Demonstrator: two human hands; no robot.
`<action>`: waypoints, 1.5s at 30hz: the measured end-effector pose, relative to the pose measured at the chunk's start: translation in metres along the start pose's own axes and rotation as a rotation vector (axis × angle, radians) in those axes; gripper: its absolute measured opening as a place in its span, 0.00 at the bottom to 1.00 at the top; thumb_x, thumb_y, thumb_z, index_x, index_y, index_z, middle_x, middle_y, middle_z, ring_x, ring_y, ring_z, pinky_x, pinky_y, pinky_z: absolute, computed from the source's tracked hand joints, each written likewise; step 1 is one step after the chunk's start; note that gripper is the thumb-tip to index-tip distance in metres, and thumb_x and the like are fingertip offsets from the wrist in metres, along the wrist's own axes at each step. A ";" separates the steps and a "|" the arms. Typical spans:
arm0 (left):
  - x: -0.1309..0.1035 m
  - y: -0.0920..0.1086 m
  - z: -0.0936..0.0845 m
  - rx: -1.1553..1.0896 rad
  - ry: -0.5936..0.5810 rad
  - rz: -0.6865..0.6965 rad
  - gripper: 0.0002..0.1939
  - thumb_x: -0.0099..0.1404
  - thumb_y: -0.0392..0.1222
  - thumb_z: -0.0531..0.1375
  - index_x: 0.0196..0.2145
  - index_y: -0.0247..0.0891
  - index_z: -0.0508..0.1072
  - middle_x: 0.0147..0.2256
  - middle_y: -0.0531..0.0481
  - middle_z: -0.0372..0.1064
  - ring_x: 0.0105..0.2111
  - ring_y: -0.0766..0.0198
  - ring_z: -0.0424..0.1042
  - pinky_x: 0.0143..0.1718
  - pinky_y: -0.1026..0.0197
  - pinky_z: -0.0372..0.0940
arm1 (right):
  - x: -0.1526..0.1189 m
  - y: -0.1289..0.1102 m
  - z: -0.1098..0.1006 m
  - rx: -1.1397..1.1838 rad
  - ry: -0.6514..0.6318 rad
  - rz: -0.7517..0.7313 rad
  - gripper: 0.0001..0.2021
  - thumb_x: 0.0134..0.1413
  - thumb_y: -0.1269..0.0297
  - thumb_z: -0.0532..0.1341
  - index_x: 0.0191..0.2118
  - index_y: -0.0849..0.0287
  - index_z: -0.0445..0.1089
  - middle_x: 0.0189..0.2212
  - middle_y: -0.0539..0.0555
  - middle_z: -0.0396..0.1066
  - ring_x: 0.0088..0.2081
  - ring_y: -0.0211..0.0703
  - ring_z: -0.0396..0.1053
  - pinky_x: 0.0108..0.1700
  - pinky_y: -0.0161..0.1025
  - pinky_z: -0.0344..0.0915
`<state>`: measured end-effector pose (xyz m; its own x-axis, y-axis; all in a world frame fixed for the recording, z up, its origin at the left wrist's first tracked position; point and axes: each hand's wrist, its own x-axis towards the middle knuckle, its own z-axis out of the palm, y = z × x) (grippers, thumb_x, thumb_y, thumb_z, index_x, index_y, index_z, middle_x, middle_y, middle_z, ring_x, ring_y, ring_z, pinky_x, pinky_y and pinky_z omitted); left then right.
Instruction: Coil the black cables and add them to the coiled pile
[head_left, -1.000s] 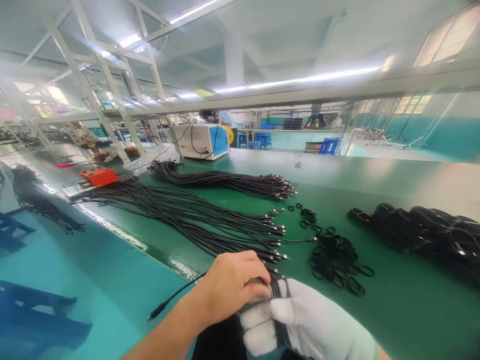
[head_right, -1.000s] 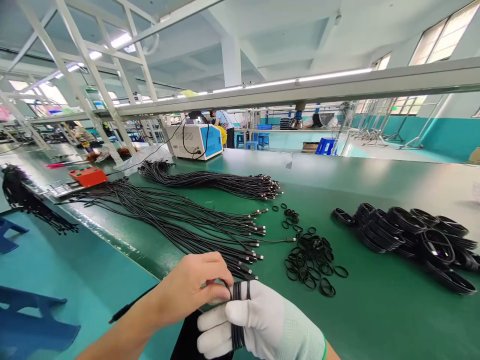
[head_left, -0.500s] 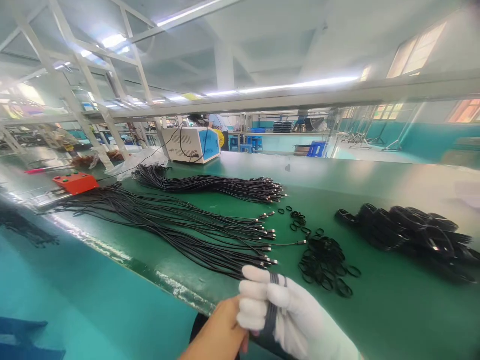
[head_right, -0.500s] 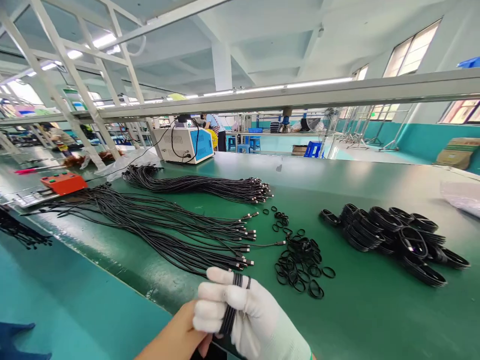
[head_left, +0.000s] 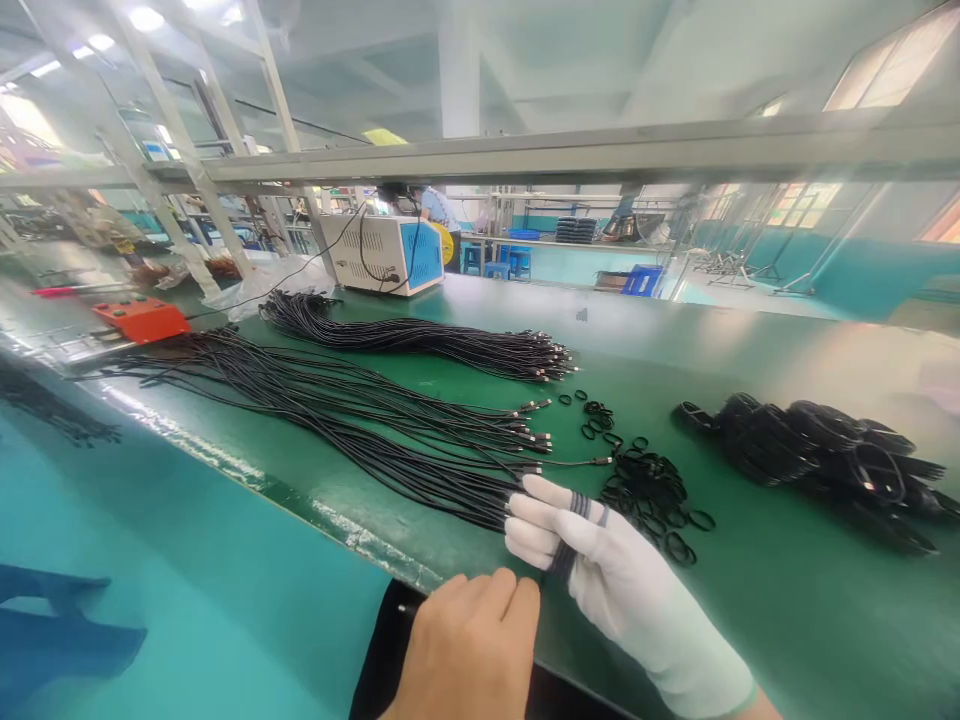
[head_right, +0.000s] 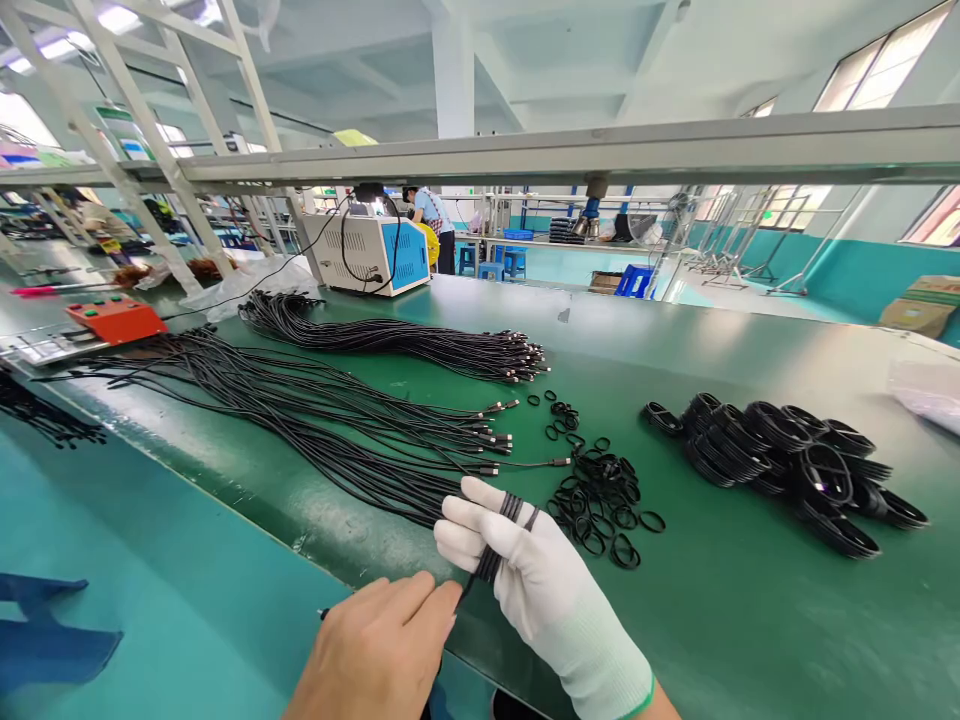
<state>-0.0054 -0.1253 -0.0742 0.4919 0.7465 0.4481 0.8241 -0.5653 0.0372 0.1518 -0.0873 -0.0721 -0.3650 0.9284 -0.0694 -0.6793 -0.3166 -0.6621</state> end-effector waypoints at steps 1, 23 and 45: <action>0.005 -0.005 -0.004 -0.008 0.025 0.074 0.09 0.58 0.29 0.51 0.24 0.39 0.65 0.22 0.52 0.63 0.20 0.64 0.60 0.22 0.60 0.46 | -0.002 0.001 0.001 -0.030 0.016 0.016 0.18 0.52 0.67 0.63 0.49 0.64 0.66 0.45 0.62 0.69 0.42 0.47 0.69 0.51 0.50 0.58; 0.065 -0.059 -0.032 -0.486 -0.320 0.393 0.03 0.58 0.32 0.62 0.28 0.37 0.71 0.42 0.51 0.66 0.43 0.66 0.65 0.44 0.67 0.60 | 0.002 0.033 0.009 0.034 -0.265 0.369 0.10 0.42 0.74 0.63 0.35 0.67 0.67 0.26 0.51 0.60 0.26 0.34 0.59 0.33 0.38 0.57; 0.088 -0.059 -0.034 -0.934 -0.724 0.027 0.04 0.57 0.39 0.62 0.31 0.40 0.69 0.25 0.58 0.65 0.25 0.71 0.64 0.23 0.71 0.58 | -0.004 0.033 -0.020 0.069 -0.408 0.391 0.15 0.49 0.60 0.59 0.34 0.71 0.70 0.26 0.62 0.75 0.29 0.47 0.75 0.27 0.35 0.69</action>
<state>-0.0200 -0.0385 -0.0064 0.7984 0.5855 -0.1405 0.4339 -0.3975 0.8085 0.1435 -0.0977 -0.1086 -0.8049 0.5934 0.0031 -0.4790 -0.6466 -0.5936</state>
